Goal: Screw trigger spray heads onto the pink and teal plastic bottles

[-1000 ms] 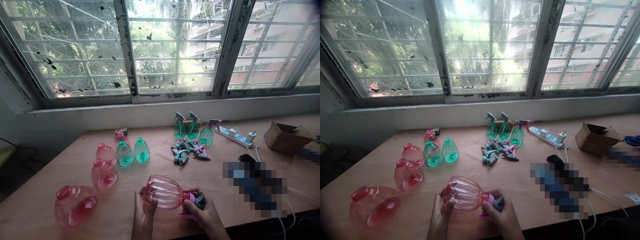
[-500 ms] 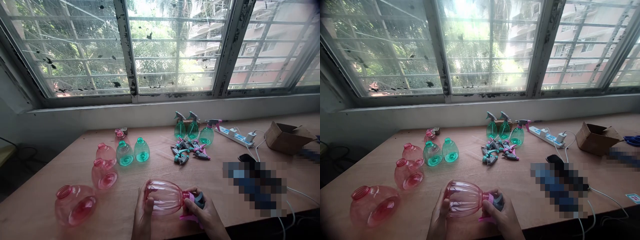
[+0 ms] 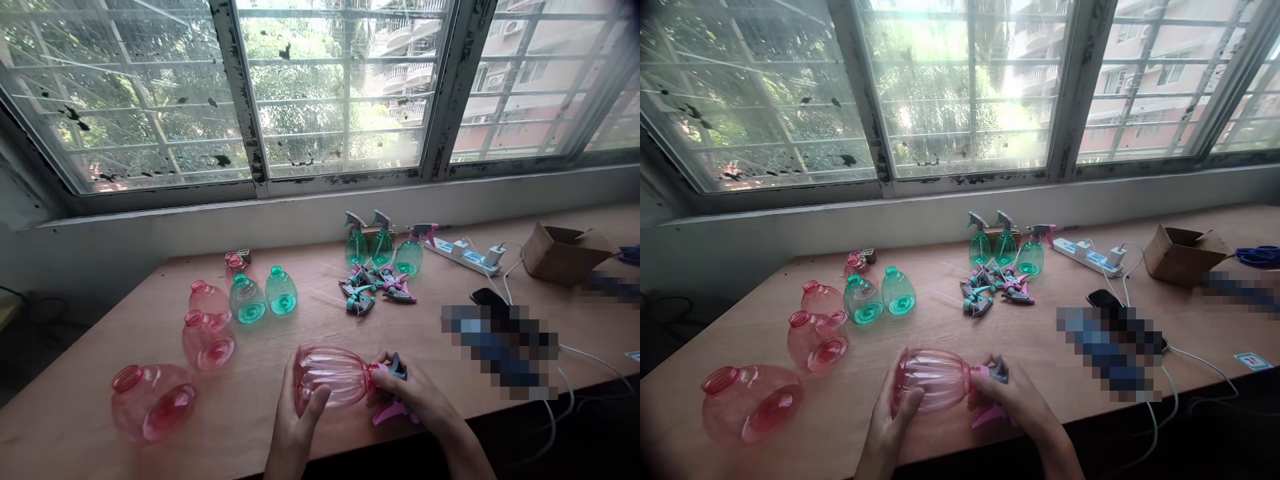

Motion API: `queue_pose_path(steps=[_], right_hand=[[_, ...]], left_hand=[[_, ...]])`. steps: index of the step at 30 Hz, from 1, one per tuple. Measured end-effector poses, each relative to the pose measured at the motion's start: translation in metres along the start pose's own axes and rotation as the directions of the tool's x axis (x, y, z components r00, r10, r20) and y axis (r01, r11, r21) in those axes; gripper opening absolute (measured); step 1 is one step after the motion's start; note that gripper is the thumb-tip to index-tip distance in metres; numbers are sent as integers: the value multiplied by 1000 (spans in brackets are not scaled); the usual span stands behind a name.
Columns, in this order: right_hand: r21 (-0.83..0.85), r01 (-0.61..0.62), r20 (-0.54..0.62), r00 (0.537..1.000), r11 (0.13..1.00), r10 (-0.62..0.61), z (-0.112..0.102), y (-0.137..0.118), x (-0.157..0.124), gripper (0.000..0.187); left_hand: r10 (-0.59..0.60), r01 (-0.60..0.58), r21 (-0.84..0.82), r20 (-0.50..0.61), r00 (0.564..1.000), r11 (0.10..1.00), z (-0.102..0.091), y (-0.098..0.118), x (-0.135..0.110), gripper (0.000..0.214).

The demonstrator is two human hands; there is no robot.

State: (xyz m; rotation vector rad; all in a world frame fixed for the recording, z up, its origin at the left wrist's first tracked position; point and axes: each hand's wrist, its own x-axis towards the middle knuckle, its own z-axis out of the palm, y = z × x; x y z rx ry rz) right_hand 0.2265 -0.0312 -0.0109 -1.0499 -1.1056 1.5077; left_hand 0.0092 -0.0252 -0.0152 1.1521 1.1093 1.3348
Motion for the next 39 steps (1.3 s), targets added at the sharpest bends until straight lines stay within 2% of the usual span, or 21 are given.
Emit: queue_pose_path(steps=[4, 6, 8, 12, 15, 19, 22, 26, 29, 35, 39], right_hand=[[43, 25, 11, 1000, 999, -26, -1, 4, -1, 37], [41, 38, 10, 999, 998, -39, -1, 7, -1, 37], [16, 45, -1, 999, 999, -45, -1, 9, 0, 37], [-30, 61, -29, 998, 998, -62, -1, 11, 1, 37], [6, 64, -35, 997, 998, -64, -1, 12, 1, 38], [61, 63, -61, 996, 996, -59, -1, 11, 1, 39], [53, 69, -80, 995, 996, -64, 0, 11, 1, 38], [32, 64, -77, 995, 997, -62, 1, 12, 1, 39], [45, 62, -90, 994, 997, -58, 1, 14, 2, 40], [44, 74, -91, 993, 996, -70, 1, 14, 1, 39], [51, 48, -84, 995, 998, -44, 3, 12, 0, 40]], left_hand=[[52, -57, 29, 147, 988, 998, -4, -3, -4, 82], [97, -108, 55, 169, 981, 993, -5, -6, -4, 84], [109, -119, 43, 172, 979, 992, -6, -9, -3, 85], [52, -53, 6, 147, 988, 999, -8, -8, 1, 80], [20, -37, 94, 181, 983, 995, -8, -2, 1, 82], [72, -95, 153, 152, 986, 984, -6, 0, -2, 85], [51, -68, 106, 152, 987, 992, -4, -6, 0, 91], [-4, 2, 17, 80, 997, 1000, -5, -14, 6, 93], [-66, 60, 44, 138, 988, 997, -5, -12, 6, 97], [2, -19, 80, 206, 978, 997, -3, -1, -2, 100], [-34, 29, 26, 232, 972, 999, -6, -5, 1, 110]])
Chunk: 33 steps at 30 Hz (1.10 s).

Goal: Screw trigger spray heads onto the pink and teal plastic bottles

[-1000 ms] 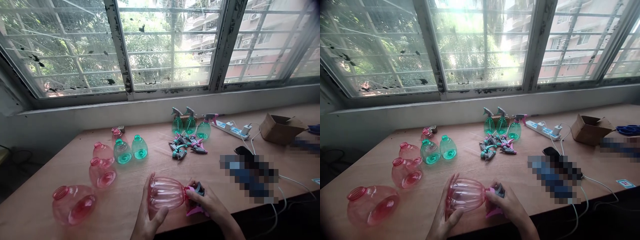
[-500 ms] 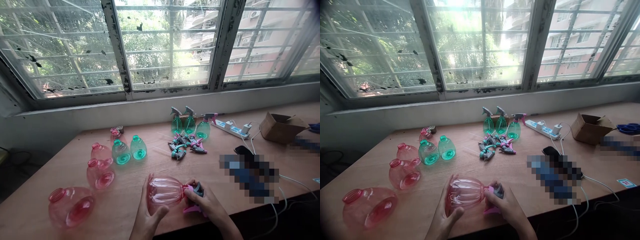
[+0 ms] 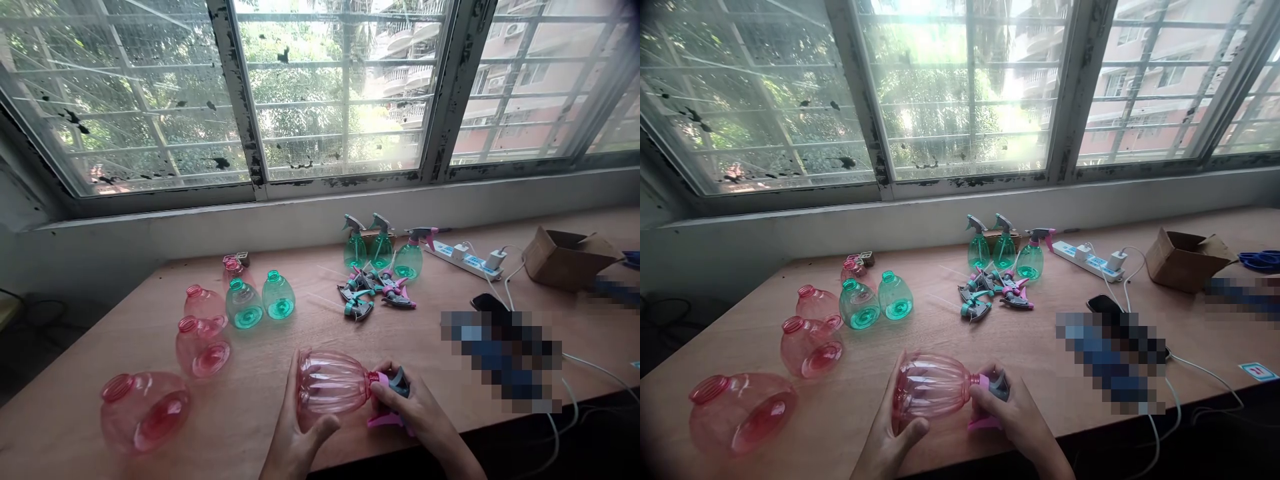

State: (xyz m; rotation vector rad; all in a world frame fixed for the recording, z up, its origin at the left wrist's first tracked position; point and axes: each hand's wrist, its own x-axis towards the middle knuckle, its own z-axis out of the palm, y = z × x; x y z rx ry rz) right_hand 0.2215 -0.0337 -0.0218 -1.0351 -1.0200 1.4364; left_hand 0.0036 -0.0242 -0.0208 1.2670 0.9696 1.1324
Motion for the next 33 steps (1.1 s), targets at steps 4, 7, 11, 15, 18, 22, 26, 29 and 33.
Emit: queue_pose_path(steps=[4, 7, 11, 15, 18, 22, 26, 29, 33], right_hand=[[-8, 0, 1, 1000, 1000, 0, 0, -1, -1, 39], [-1, 15, 0, 1000, 1000, -15, 0, -2, 0, 38], [-22, 7, -1, 1000, 1000, -7, 0, -2, -1, 40], [-31, 3, 14, 1000, 1000, -2, 1, -2, -2, 40], [-40, 18, 29, 999, 999, -16, 0, -2, -2, 39], [-49, 32, 28, 999, 998, -31, -1, -2, -2, 37], [-52, 41, 35, 999, 998, -39, -2, -2, -2, 37], [-63, 48, 41, 998, 997, -46, -2, 0, -1, 38], [-39, 33, 12, 999, 999, -33, -4, 2, 0, 39]], left_hand=[[-37, 37, 4, -45, 998, 999, 0, 0, 0, 92], [23, -22, 14, -71, 997, 1000, 5, 3, -3, 91], [66, -65, 36, -45, 997, 997, 5, 1, -4, 91], [33, -34, -9, -76, 997, 999, 1, -2, 0, 98], [30, -27, 39, -58, 998, 999, 0, 1, 0, 102], [46, -42, 96, -48, 998, 994, 2, 4, -3, 100], [25, -24, 21, -42, 999, 999, 1, 0, -2, 104], [-19, 18, -13, -44, 999, 1000, 0, 1, 0, 87], [15, -12, 45, -74, 997, 999, 6, 9, -4, 84]])
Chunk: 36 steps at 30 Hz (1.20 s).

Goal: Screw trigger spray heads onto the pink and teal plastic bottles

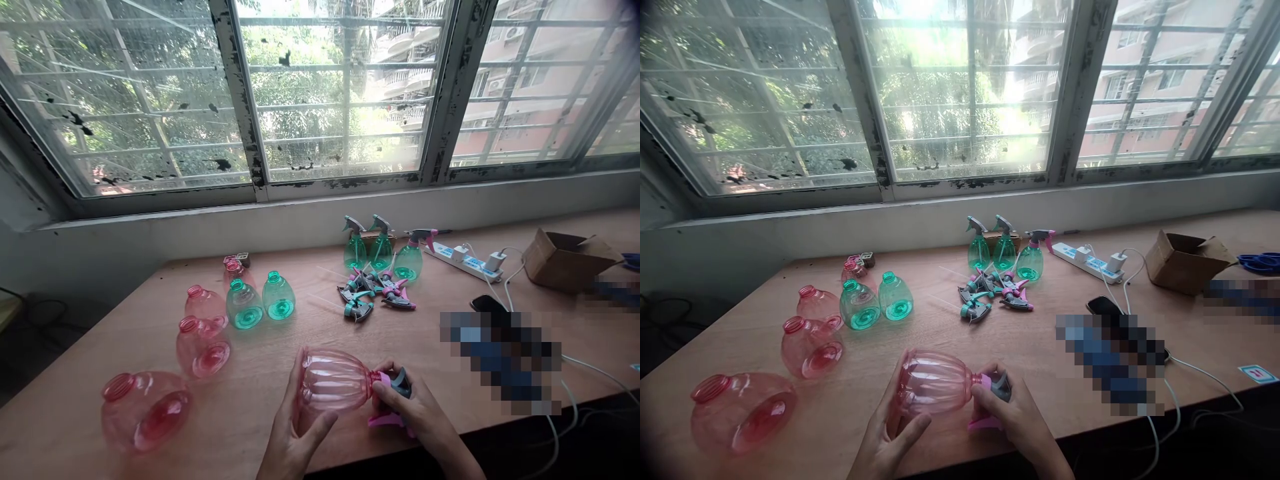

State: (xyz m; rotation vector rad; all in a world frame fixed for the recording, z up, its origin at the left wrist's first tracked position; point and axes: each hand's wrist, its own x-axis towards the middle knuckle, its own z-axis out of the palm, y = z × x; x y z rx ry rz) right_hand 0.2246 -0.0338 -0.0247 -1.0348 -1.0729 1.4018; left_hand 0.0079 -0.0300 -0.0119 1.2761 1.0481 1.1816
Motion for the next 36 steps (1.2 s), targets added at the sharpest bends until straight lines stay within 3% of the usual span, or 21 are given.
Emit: queue_pose_path(steps=[5, 12, 17, 22, 29, 36], right_hand=[[-9, -6, -1, 1000, 1000, 6, 2, -2, -1, 40], [14, -13, 3, 1000, 1000, 13, 2, -2, -1, 41], [60, -26, 15, 1000, 998, 25, 0, 3, 0, 40], [62, -18, 40, 999, 998, 16, -1, 4, 0, 37], [101, -21, 34, 999, 995, 17, -1, 1, 0, 37], [102, -33, 23, 999, 994, 31, 2, -2, -1, 36]], left_hand=[[43, -40, 39, -82, 996, 998, 4, -1, -2, 86], [-11, 11, 31, -3, 1000, 999, -2, -8, 3, 87], [52, -52, 1, -45, 998, 999, 2, -7, -3, 95], [10, -11, -57, -15, 1000, 998, 1, -9, -1, 93], [76, -75, 45, -14, 997, 996, 3, -4, -3, 89], [9, -12, -66, -55, 998, 998, 1, -11, 4, 88]])
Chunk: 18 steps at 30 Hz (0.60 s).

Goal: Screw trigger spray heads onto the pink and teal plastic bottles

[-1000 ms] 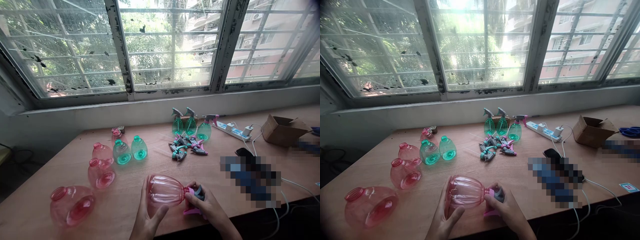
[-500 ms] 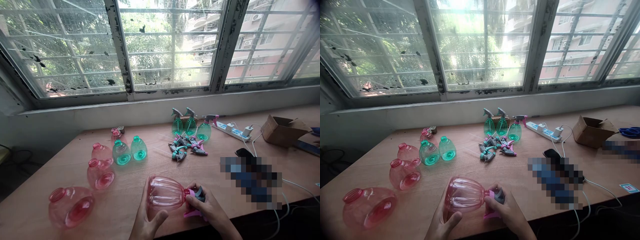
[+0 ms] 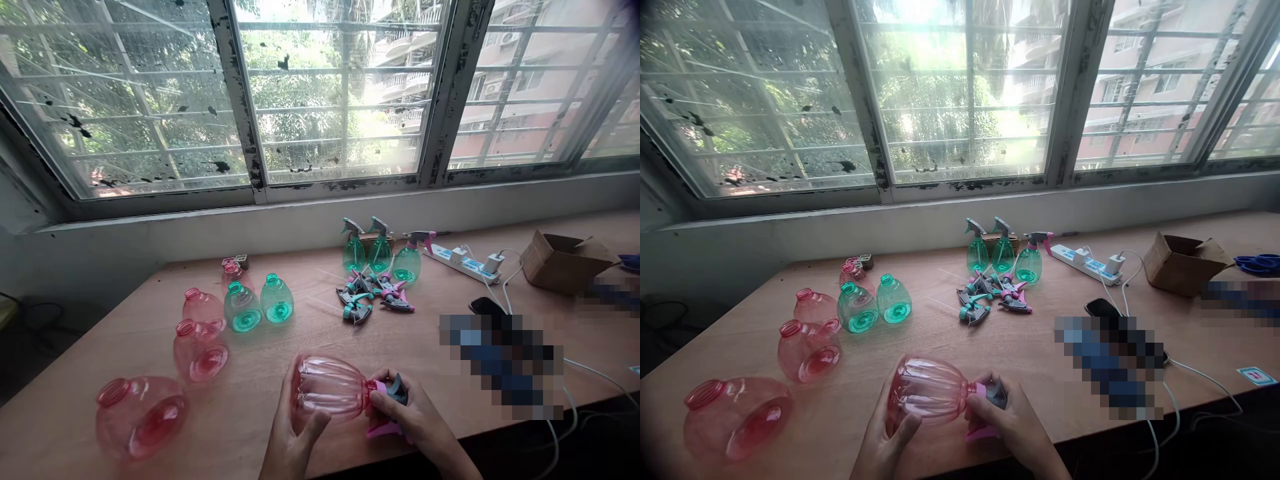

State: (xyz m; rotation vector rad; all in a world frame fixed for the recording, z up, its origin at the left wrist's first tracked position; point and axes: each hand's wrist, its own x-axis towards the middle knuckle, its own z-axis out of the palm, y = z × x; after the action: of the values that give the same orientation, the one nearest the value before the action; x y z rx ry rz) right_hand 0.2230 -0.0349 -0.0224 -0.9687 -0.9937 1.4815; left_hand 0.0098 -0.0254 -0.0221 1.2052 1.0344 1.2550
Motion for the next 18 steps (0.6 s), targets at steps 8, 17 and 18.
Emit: queue_pose_path(steps=[8, 17, 18], right_hand=[[30, 36, 6, 999, 999, -36, -2, 2, 2, 36], [-48, 43, 15, 999, 998, -42, -1, 2, 3, 36], [-39, 44, 14, 999, 998, -43, -1, 2, 3, 36]], left_hand=[[96, -98, 101, 20, 995, 990, 0, -3, -5, 82], [-7, 6, 96, 15, 1000, 995, -9, 2, 0, 77], [1, -3, 96, 24, 1000, 995, -10, 3, 0, 77]])
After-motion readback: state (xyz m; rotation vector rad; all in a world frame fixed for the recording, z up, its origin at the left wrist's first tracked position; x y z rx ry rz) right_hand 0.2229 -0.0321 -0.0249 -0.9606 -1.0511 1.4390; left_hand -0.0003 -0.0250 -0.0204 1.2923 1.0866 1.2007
